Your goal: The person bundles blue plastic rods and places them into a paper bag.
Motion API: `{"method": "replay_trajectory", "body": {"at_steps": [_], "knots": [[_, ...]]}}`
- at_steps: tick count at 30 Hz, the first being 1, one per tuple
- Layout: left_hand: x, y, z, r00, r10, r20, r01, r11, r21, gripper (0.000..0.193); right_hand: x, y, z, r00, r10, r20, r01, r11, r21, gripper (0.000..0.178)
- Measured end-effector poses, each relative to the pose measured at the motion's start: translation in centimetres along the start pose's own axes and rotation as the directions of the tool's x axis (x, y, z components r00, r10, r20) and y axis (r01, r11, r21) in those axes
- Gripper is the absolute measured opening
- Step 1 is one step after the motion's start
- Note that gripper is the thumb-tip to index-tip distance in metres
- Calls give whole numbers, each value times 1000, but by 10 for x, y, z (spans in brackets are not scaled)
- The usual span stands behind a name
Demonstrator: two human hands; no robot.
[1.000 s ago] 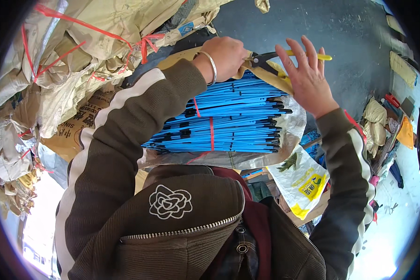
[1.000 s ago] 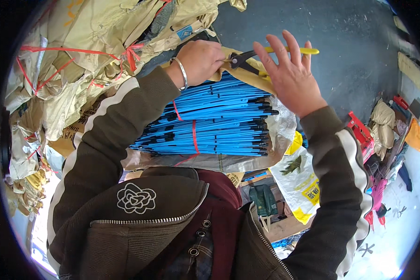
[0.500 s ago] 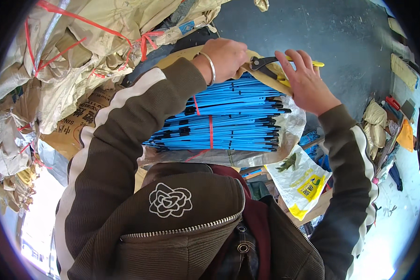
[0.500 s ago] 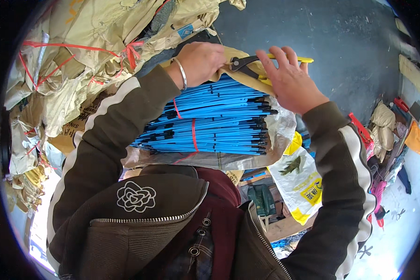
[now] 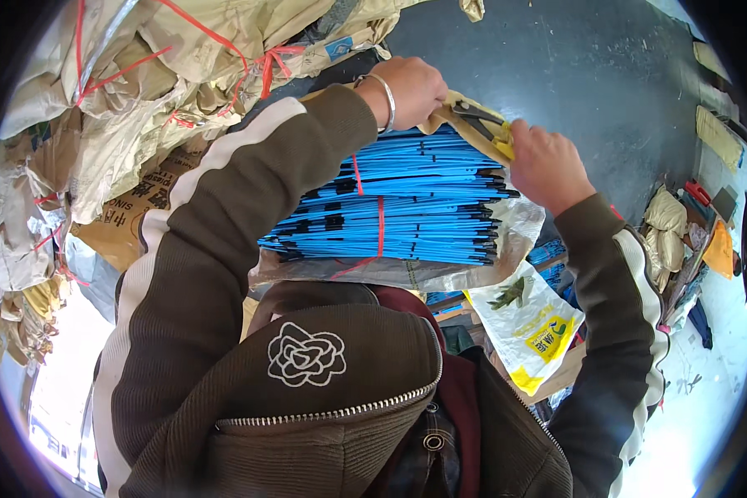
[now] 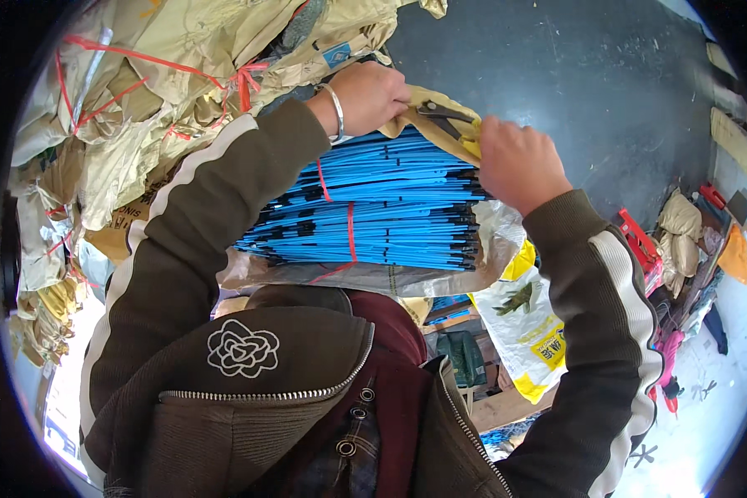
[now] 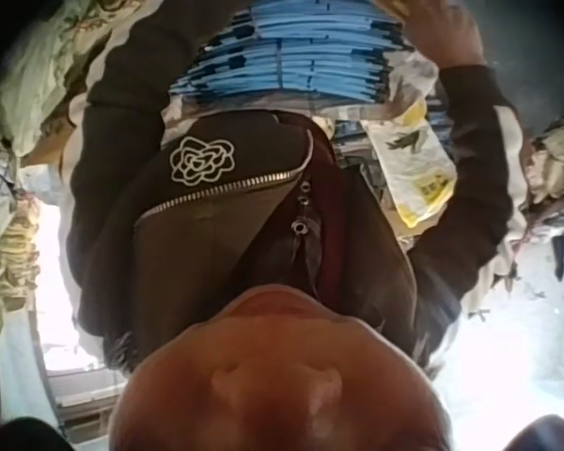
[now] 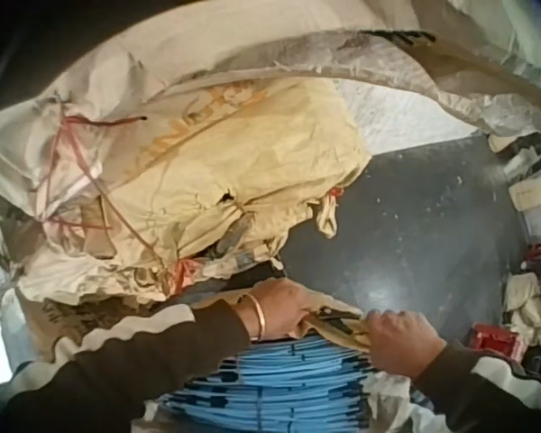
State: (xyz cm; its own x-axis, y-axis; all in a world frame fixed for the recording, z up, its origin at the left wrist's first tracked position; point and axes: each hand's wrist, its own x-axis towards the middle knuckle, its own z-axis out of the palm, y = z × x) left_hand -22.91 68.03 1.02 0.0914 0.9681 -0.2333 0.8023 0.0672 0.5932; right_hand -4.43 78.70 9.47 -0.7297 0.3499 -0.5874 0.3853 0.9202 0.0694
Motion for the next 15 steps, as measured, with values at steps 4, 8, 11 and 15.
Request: {"method": "replay_trajectory", "body": {"at_steps": [4, 8, 11, 15], "knots": [[-1, -10, 2, 1000, 15, -1, -15, 1000, -20, 17, -29, 19, -5, 997, -10, 79, 4, 998, 68, 20], [-15, -28, -7, 998, -15, -60, 6, 989, -148, 21, -82, 85, -17, 931, 363, -31, -312, 838, 447, 30], [-52, -54, -32, 988, -28, -153, -41, 903, -429, 26, -106, 70, -33, 877, 481, 14, -139, 225, 964, 40], [-141, -90, -50, 926, -348, 145, 371, 910, -184, 32, -103, 29, -27, 981, 191, 26, 46, -360, 932, 50]]}}
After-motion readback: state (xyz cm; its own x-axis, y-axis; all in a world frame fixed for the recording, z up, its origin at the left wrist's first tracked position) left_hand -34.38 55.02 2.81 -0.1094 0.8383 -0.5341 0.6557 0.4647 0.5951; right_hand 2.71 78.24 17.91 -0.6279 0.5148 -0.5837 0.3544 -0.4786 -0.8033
